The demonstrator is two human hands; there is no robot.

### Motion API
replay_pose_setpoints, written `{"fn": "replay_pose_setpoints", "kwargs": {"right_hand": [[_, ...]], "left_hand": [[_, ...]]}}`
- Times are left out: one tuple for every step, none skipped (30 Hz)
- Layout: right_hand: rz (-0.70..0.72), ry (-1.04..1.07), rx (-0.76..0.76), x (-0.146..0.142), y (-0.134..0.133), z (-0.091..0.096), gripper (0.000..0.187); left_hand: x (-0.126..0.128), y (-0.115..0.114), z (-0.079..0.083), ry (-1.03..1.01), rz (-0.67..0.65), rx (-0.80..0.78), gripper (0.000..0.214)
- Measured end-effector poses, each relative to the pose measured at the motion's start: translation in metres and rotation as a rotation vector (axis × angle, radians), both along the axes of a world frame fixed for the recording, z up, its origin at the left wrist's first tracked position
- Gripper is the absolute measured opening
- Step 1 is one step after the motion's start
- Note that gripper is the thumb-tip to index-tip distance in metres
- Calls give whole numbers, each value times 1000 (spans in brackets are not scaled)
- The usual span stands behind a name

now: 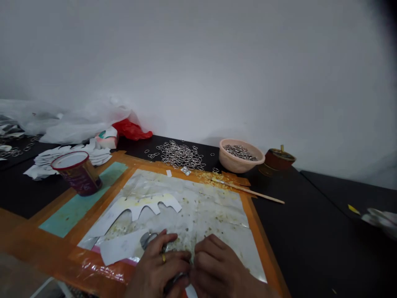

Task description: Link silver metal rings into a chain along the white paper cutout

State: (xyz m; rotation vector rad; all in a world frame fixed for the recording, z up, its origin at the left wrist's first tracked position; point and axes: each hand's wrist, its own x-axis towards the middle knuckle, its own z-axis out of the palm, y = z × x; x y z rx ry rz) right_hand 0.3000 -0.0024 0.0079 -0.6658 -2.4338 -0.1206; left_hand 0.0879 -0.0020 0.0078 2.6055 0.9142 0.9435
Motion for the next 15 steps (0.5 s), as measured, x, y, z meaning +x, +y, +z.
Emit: {"fn": "replay_pose_setpoints", "kwargs": {"right_hand": [[-7, -3, -10, 0, 0, 1, 20], [-18, -6, -22, 0, 0, 1, 18], [-31, -2, -31, 0, 0, 2, 17], [-36, 2, -36, 0, 1, 2, 17], [-31, 8, -36, 0, 1, 3, 18], [-17, 11, -36, -1, 1, 3, 18], [0, 14, -43, -1, 2, 4, 18], [19, 19, -52, -1, 2, 5, 18], [34, 23, -68, -1, 2, 5, 18], [50, 18, -90, -1, 2, 6, 17], [64, 8, -113, -1, 1, 7, 16], [78, 1, -136, 0, 1, 8, 14], [94, -9, -163, 1, 0, 10, 13], [109, -21, -194, 2, -1, 12, 11], [119, -33, -231, 3, -2, 15, 9]], "left_hand": [[0, 0, -6, -24, 2, 3, 25], [1, 0, -11, -51, 10, 6, 22], [1, 0, -16, -73, 17, 9, 20], [1, -1, -19, -84, 23, 9, 20], [2, -2, -20, -88, 27, 12, 20], [2, -2, -20, -89, 31, 13, 21], [3, -3, -19, -91, 37, 16, 22], [3, -4, -17, -90, 41, 13, 23], [4, -4, -15, -88, 43, 4, 23], [4, -5, -13, -102, 52, -1, 23], [4, -6, -10, -117, 60, -6, 23], [4, -6, -9, -126, 66, -14, 23], [3, -7, -7, -131, 68, -19, 23], [3, -7, -6, -126, 71, -29, 23], [2, -8, -5, -110, 69, -42, 24]]}}
